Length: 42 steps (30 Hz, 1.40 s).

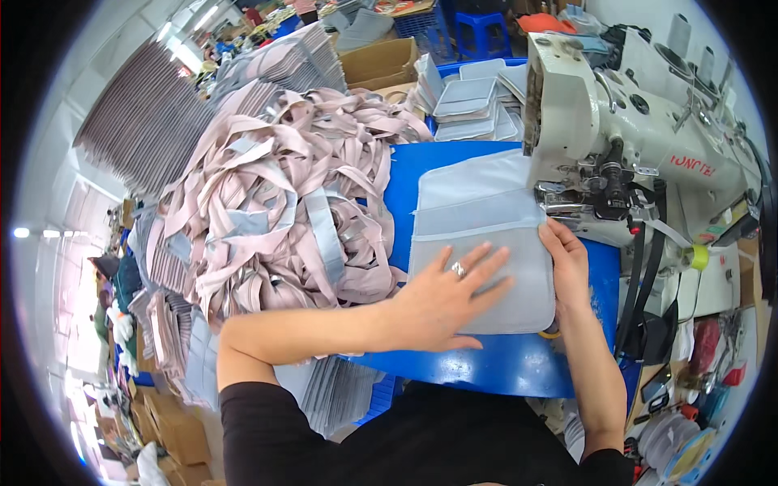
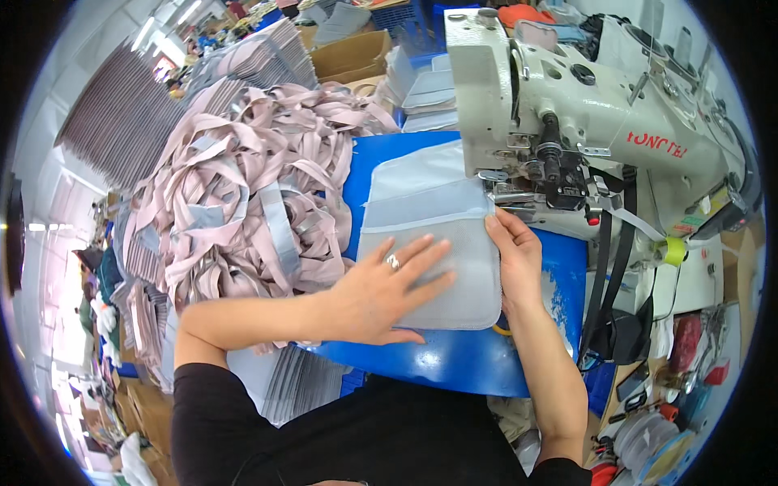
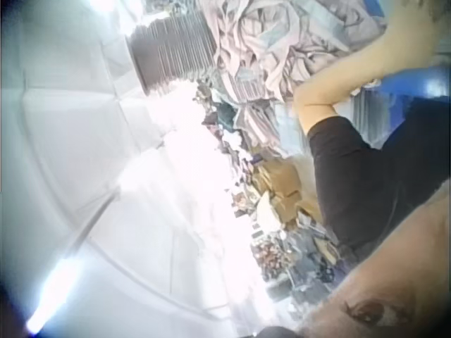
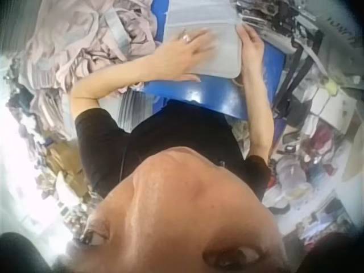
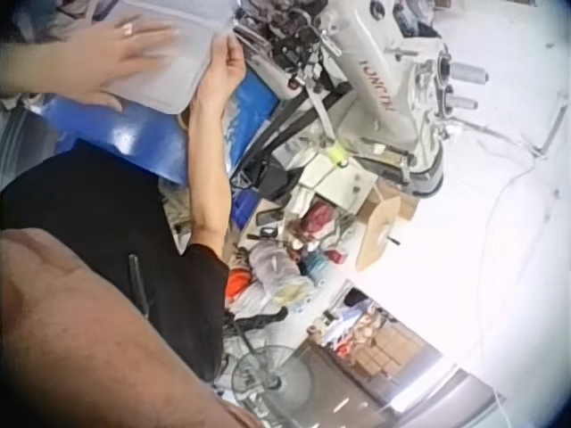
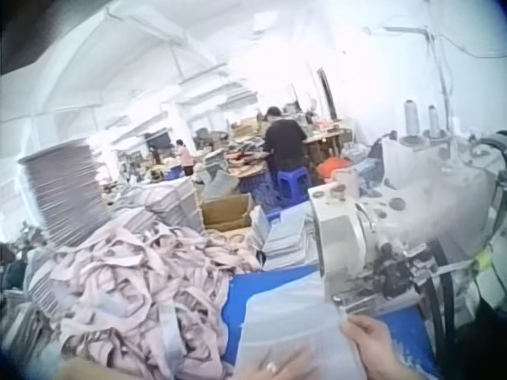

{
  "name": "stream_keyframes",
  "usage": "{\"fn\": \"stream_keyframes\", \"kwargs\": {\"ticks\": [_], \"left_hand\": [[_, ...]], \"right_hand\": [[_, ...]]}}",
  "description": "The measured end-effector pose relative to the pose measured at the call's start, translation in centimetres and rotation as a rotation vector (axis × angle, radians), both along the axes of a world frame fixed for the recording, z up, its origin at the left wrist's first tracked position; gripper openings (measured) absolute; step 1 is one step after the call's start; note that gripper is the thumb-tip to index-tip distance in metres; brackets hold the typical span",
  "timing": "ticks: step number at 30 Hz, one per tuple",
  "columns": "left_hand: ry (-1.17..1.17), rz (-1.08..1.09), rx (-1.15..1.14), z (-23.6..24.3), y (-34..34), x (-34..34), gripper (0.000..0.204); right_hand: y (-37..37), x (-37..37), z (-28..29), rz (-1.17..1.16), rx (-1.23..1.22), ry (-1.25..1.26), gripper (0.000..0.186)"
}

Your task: The person repeatedly sews elastic straps onto light blue face masks using a sewing machine. They pick up a mask, align the strap, sew it in place, and then cut the thread with scissors. This process is repeated for multiple masks throughout the video.

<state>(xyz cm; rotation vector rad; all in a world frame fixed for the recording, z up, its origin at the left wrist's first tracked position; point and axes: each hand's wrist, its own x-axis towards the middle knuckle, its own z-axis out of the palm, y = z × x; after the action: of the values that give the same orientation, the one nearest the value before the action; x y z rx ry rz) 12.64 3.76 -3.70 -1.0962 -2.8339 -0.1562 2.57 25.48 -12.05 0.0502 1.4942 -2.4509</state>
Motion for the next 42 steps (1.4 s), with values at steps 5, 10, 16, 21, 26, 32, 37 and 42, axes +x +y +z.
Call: {"fn": "stream_keyframes", "kwargs": {"ticks": [5, 10, 16, 21, 26, 32, 37, 42], "left_hand": [[0.126, 0.026, -0.125, -1.5, 0.9, 0.8, 0.073], [0.167, 0.037, -0.246, 2.4, 0.6, 2.1, 0.067], [0.11, -0.116, -0.406, 4.3, 2.3, 0.5, 0.074], [0.087, -0.118, -0.409, 5.5, 2.2, -2.1, 0.08], [0.09, -0.127, -0.472, 6.6, 1.9, -5.9, 0.075], [0.103, -0.19, -0.498, 7.8, 1.2, -10.2, 0.069], [0.1, -0.203, -0.512, 8.1, 1.7, -11.7, 0.064], [0.125, -0.167, -0.544, 7.9, 2.6, -11.4, 0.061]], "right_hand": [[0.3, 0.8, 1.0, 0.003, -0.026, 0.035, 0.033], [1.4, 5.9, -1.7, 0.071, 0.005, 0.153, 0.033], [2.6, 7.8, -1.0, 0.061, 0.003, 0.191, 0.029], [2.1, 5.4, -1.8, 0.117, 0.042, 0.183, 0.032], [0.7, 2.0, -2.7, 0.083, 0.005, 0.201, 0.032], [-0.5, -0.6, -1.9, 0.05, -0.096, 0.163, 0.027], [-0.6, -0.8, -2.5, 0.056, -0.131, 0.166, 0.025], [-0.7, -0.8, -2.8, 0.051, -0.146, 0.173, 0.024]]}}
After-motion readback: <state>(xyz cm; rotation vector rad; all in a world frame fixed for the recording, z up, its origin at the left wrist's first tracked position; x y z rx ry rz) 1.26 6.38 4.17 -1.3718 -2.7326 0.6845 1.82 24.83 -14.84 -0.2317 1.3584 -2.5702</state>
